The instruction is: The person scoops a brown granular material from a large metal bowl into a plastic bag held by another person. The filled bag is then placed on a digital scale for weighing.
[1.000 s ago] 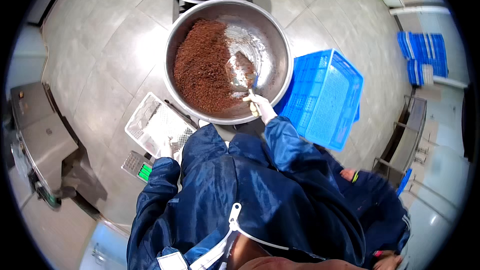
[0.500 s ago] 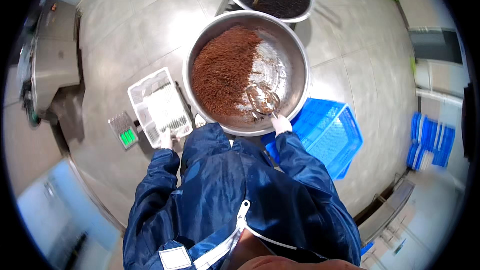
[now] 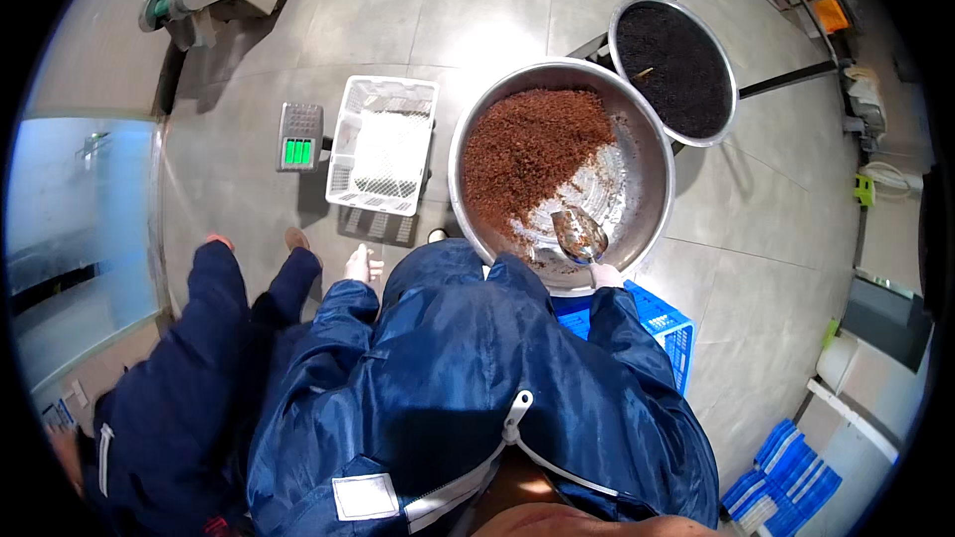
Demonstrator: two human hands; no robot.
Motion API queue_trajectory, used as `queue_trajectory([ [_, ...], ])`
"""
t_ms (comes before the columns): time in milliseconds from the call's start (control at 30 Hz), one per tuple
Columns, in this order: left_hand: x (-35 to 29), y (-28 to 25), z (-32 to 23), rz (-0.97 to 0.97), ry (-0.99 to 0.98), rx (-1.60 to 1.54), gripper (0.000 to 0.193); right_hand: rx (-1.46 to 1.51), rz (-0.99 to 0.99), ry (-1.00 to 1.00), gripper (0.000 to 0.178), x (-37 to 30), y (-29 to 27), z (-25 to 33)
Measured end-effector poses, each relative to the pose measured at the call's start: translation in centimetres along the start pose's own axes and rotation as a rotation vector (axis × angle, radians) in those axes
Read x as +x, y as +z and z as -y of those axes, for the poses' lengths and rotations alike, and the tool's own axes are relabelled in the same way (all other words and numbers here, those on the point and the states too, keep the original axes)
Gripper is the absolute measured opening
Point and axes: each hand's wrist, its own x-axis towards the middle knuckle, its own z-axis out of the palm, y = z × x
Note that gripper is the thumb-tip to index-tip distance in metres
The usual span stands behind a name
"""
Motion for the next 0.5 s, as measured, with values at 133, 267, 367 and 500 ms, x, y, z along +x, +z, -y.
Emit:
queue_trajectory([
  [133,1.8,-1.3,1.9,0.051,0.038,-0.070,0.047,0.084,-0.124,-0.105,0.052,-0.7,-0.6,1.4],
  [267,3.3,0.3,0.6,0.141,0.020,0.006,0.045,0.178,-0.157,0.004,0.045,-3.6,-0.7,3.1],
  [367,4.2,0.4,-1.3,0.182,0.040,0.127,0.049,0.223,-0.225,-0.003,0.046,-5.8,0.9,4.3],
  [500,2.9,-0.4,-4.2,0.227,0.123,0.223,0.042,0.237,-0.215,0.057,0.048,-10.2,2.2,5.1],
])
